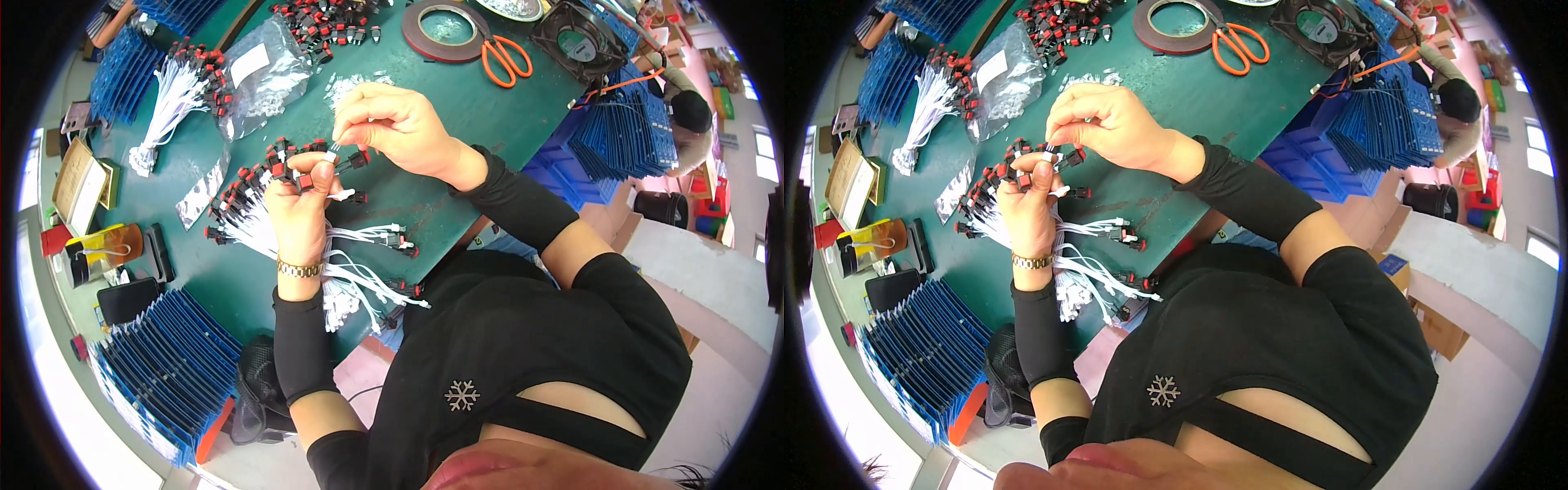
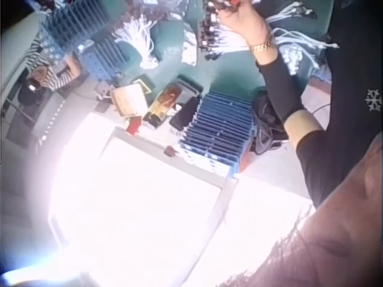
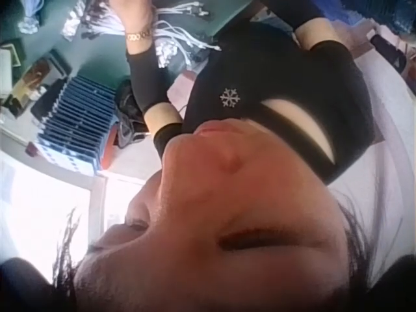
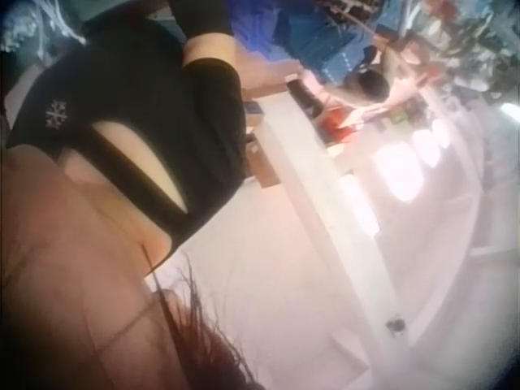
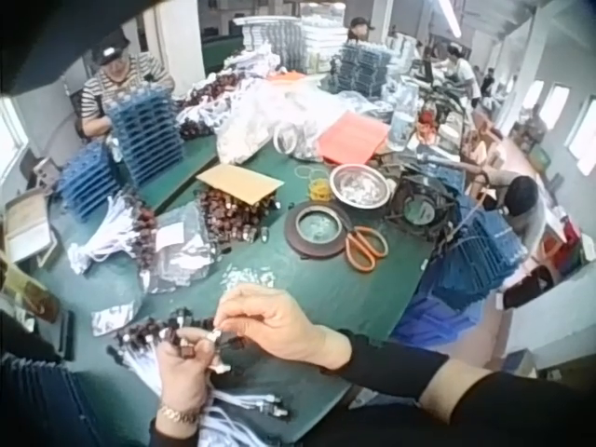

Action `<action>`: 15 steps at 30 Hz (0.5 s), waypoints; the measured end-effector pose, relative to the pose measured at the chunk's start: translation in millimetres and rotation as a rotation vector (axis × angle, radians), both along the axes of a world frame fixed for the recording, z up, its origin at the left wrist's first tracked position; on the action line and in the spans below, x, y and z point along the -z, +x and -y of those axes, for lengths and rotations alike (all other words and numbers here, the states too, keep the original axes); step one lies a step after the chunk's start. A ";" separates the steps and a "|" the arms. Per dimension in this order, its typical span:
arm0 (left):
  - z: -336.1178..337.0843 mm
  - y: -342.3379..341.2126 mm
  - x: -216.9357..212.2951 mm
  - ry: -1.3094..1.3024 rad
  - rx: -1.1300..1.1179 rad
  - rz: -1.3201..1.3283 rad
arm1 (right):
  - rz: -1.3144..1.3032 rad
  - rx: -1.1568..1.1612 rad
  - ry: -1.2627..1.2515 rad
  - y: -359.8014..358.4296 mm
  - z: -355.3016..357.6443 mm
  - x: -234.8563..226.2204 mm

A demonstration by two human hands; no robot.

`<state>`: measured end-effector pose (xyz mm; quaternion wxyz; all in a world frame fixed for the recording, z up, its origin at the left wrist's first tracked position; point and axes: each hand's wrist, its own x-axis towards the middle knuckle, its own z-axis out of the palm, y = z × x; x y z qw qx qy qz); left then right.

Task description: The person assembles electronic connectors onto wiring harnesses by hand at a factory workbench.

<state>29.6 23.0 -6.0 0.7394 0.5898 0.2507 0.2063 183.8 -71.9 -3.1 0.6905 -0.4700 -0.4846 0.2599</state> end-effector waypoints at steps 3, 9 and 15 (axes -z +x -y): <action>1.6 1.1 -0.9 0.008 0.004 0.041 | 0.170 0.056 0.049 0.8 0.5 -0.3; 1.6 -0.1 -1.5 -0.003 0.002 0.025 | 0.304 0.120 0.054 -0.6 -0.1 -2.7; 2.4 0.2 -2.4 -0.003 -0.009 0.032 | 0.334 0.134 0.055 -0.1 0.1 -0.6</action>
